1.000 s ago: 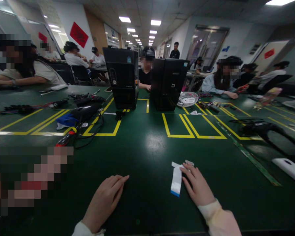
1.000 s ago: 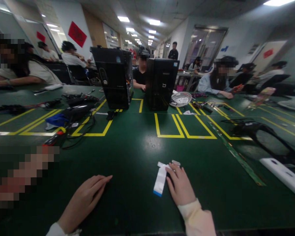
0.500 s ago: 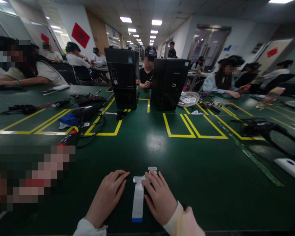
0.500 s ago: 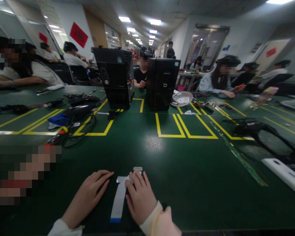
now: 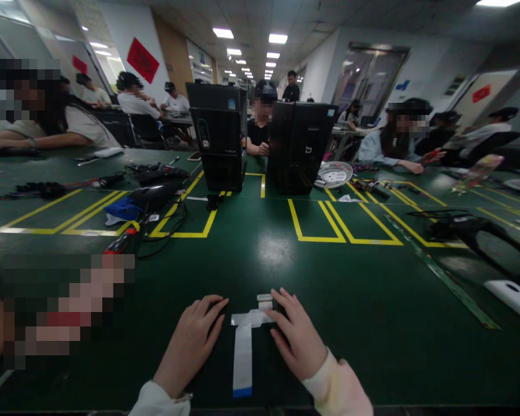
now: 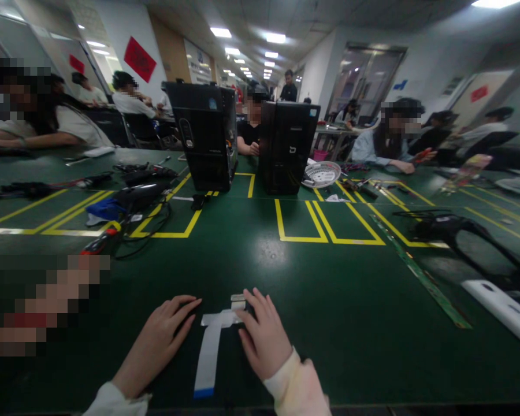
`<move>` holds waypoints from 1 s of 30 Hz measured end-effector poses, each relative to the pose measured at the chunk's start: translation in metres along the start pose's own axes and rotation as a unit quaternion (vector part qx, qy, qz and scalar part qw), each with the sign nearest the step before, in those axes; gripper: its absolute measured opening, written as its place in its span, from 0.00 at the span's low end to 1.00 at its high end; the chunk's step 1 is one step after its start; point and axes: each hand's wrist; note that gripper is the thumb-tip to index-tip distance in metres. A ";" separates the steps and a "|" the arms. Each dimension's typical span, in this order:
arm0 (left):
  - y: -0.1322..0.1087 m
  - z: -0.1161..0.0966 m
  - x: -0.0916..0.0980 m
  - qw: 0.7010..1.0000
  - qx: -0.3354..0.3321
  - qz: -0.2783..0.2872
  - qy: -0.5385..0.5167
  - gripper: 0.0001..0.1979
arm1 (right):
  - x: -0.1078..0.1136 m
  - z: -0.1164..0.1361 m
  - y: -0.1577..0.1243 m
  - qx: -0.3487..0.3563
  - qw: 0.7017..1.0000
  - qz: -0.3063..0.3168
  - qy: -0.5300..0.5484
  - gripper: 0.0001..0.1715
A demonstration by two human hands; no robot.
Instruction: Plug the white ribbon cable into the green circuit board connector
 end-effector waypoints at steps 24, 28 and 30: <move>-0.001 0.001 -0.001 1.000 0.017 0.009 0.000 0.19 | 0.113 -0.229 -0.141 -0.543 0.793 -0.053 -0.272 0.42; 0.000 -0.001 0.001 1.000 0.015 0.003 0.005 0.19 | 0.128 -0.248 -0.134 -0.548 0.783 -0.023 -0.293 0.39; 0.001 -0.001 0.001 1.000 0.008 -0.001 0.008 0.19 | 0.135 -0.260 -0.131 -0.535 0.784 -0.022 -0.313 0.37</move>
Point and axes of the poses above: each hand's wrist, its own y-axis towards the middle knuckle, its own x-axis out of the back of the hand, z = x × y, and after that the axes turned 2 degrees about -y, right-handed
